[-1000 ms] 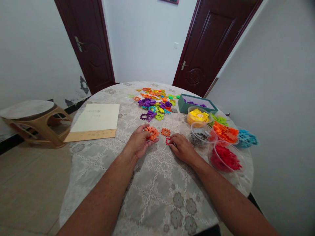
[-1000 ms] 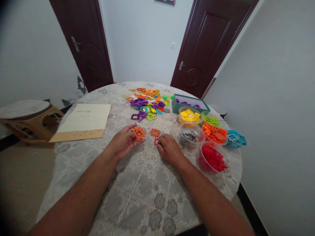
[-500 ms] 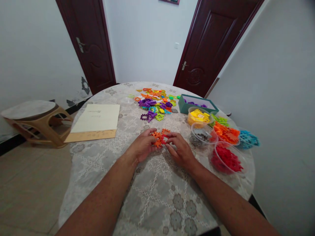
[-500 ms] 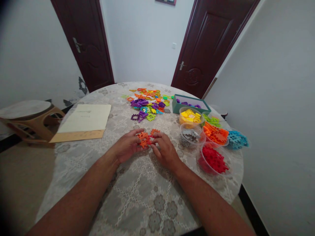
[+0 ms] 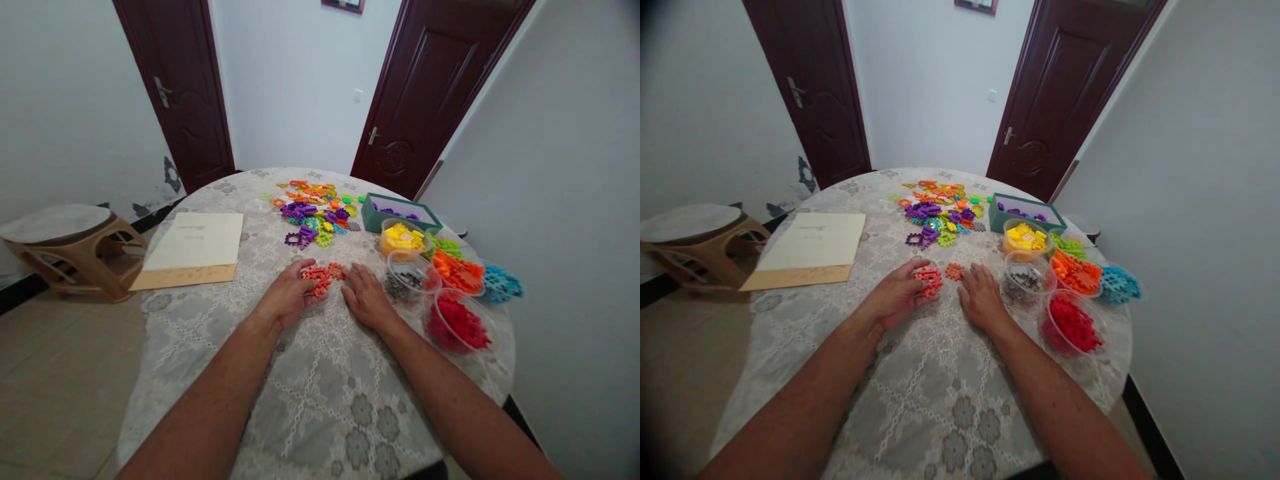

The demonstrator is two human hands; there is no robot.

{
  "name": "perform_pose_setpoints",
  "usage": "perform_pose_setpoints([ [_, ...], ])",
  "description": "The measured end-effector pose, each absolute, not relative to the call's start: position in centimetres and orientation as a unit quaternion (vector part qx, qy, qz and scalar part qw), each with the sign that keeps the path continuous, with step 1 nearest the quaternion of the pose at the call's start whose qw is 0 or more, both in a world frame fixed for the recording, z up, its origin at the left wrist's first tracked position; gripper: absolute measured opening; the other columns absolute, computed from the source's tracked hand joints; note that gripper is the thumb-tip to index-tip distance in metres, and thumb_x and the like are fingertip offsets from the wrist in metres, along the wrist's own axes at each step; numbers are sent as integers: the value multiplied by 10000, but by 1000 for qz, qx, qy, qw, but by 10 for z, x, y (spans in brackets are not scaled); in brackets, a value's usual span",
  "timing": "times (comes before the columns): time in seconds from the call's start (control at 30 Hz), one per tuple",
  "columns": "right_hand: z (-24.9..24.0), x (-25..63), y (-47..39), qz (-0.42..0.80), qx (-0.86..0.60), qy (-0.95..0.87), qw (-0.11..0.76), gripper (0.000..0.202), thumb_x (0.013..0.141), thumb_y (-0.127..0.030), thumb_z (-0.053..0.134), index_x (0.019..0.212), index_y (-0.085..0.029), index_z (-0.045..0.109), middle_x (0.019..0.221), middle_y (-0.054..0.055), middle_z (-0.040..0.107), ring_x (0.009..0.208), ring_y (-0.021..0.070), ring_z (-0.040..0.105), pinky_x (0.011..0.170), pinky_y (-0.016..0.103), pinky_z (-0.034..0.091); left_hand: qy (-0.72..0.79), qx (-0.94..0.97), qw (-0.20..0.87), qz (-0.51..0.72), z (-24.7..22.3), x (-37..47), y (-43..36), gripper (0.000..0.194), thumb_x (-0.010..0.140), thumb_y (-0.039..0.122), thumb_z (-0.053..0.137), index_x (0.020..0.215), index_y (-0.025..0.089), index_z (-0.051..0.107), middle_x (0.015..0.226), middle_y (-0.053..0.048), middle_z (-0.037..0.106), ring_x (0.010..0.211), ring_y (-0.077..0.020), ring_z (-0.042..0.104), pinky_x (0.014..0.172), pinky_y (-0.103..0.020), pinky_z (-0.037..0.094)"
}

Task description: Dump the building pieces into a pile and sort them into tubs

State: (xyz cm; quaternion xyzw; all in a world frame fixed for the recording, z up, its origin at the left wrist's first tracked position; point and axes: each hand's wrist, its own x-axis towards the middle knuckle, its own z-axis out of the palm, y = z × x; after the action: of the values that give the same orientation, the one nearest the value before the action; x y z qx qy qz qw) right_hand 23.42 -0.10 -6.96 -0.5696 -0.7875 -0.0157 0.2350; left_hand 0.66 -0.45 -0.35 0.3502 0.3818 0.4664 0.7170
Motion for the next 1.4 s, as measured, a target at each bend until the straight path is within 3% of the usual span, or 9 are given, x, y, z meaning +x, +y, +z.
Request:
perform_pose_setpoints([
  [0.17, -72, 232, 1, -18, -568, -795, 211, 378, 1030, -337, 527, 1379, -227, 623, 1522, 161, 535, 1430, 324, 454, 1172, 542, 379, 379, 355, 717, 465, -2, 6, -5, 547, 817, 19, 656, 1329, 182, 556, 1231, -156, 697, 940, -198, 719, 763, -358, 661],
  [0.3, -65, 230, 1, -6, -544, -802, 246, 179, 998, -320, 588, 1112, -198, 655, 1224, 139, 666, 1173, 281, 587, 1044, 460, 457, 376, 358, 718, 463, -3, 6, -5, 543, 809, 17, 663, 1315, 194, 576, 1244, -152, 691, 946, -199, 725, 771, -364, 667],
  [0.4, -61, 229, 0, 4, -550, -796, 255, 114, 981, -312, 614, 964, -200, 627, 989, 89, 669, 983, 251, 598, 930, 405, 477, 375, 358, 720, 461, -3, 5, -5, 558, 790, 10, 677, 1305, 207, 593, 1223, -141, 700, 954, -208, 733, 770, -371, 668],
  [0.47, -59, 228, -2, 9, -540, -798, 268, 108, 962, -306, 642, 941, -201, 628, 949, 80, 664, 947, 246, 594, 901, 394, 478, 378, 365, 716, 460, -3, 6, -5, 557, 787, 18, 692, 1301, 212, 598, 1221, -140, 704, 971, -218, 735, 761, -371, 667],
  [0.67, -51, 231, -11, 91, -525, -735, 419, 296, 984, -364, 640, 1230, -198, 633, 1153, 120, 707, 1051, 257, 659, 946, 432, 535, 385, 388, 709, 446, -3, 6, -6, 538, 806, 48, 702, 1307, 208, 591, 1246, -146, 702, 992, -217, 733, 743, -346, 660],
  [0.8, -39, 226, -22, 93, -492, -708, 498, 370, 974, -369, 669, 1307, -221, 607, 1246, 115, 687, 1079, 240, 665, 939, 419, 563, 398, 393, 702, 441, -2, 7, -6, 543, 793, 79, 728, 1301, 217, 596, 1228, -134, 713, 988, -218, 733, 734, -339, 653],
  [1.0, -32, 209, -30, 49, -415, -797, 437, 394, 961, -281, 675, 1349, -249, 612, 1326, 131, 657, 1259, 276, 602, 1099, 506, 489, 398, 420, 699, 420, -3, 9, -8, 558, 770, 123, 739, 1307, 207, 607, 1138, -123, 754, 913, -222, 741, 709, -332, 631],
  [1.4, -34, 210, -29, 32, -391, -815, 426, 444, 945, -272, 691, 1380, -260, 604, 1338, 142, 625, 1262, 287, 582, 1081, 502, 499, 400, 444, 695, 400, -1, 10, -11, 535, 767, 199, 786, 1280, 225, 639, 1138, -108, 754, 895, -212, 733, 722, -319, 614],
])
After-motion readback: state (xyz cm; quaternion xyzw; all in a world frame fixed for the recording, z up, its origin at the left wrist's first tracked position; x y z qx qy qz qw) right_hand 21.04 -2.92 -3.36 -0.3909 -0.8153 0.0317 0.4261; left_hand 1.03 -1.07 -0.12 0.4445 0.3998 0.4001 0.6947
